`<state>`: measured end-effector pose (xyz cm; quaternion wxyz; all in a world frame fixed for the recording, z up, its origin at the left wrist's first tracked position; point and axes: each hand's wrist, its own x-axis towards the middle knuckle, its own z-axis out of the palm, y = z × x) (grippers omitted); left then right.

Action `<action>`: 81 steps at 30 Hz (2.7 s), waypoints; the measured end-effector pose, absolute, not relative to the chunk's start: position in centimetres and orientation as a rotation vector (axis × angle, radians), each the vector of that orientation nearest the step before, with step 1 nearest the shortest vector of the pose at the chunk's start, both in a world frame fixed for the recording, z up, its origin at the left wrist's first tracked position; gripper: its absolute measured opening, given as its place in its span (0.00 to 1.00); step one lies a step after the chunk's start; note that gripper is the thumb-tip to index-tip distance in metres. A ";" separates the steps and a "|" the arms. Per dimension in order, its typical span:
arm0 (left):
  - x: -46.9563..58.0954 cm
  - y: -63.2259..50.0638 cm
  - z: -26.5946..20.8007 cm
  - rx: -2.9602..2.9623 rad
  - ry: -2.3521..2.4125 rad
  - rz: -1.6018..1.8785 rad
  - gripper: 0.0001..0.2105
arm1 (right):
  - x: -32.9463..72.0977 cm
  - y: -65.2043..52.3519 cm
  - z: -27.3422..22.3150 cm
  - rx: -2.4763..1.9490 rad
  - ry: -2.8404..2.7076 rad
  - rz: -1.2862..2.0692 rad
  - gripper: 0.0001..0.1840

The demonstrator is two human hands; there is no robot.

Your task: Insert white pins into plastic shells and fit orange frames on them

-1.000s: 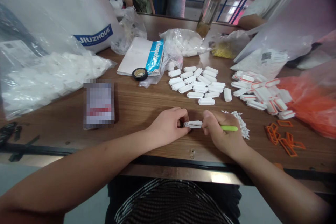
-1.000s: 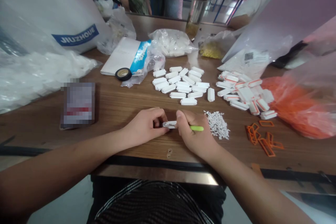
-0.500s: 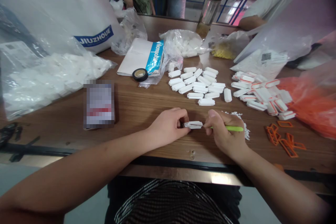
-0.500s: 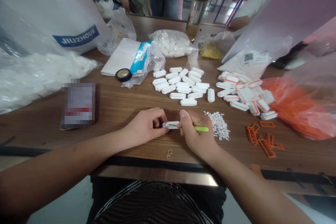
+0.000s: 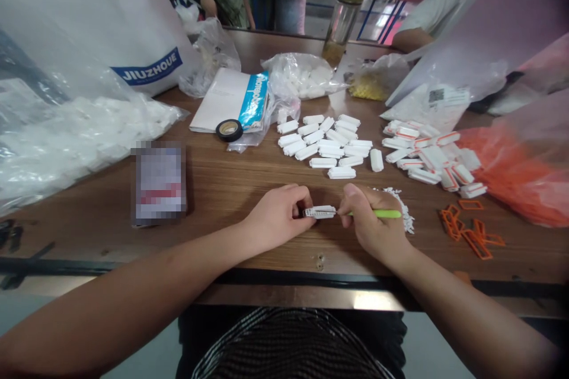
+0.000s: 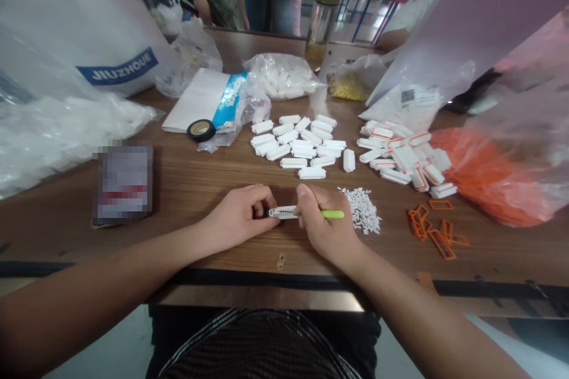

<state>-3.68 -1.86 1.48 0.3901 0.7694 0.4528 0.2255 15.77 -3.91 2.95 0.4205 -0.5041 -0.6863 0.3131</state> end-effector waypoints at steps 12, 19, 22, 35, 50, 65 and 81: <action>-3.7 -1.8 1.5 1.951 1.148 0.595 0.04 | 15.8 -3.7 2.9 -1.298 -1.746 0.808 0.26; -3.8 -1.8 1.4 1.966 1.144 0.595 0.04 | 15.7 -3.6 2.8 -1.297 -1.725 0.826 0.27; -3.8 -1.8 1.4 1.970 1.147 0.590 0.04 | 15.7 -3.5 2.8 -1.326 -1.739 0.811 0.27; -3.8 -1.9 1.6 1.949 1.152 0.590 0.04 | 15.9 -3.2 2.5 -1.284 -1.640 0.840 0.28; -3.8 -1.8 1.4 1.968 1.151 0.591 0.05 | 15.8 -3.2 2.6 -1.311 -1.680 0.803 0.27; -3.8 -1.8 1.4 1.948 1.159 0.586 0.05 | 15.9 -3.3 2.7 -1.289 -1.677 0.772 0.27; -3.8 -1.8 1.8 1.921 1.143 0.576 0.06 | 15.9 -3.7 2.5 -1.274 -1.647 0.824 0.27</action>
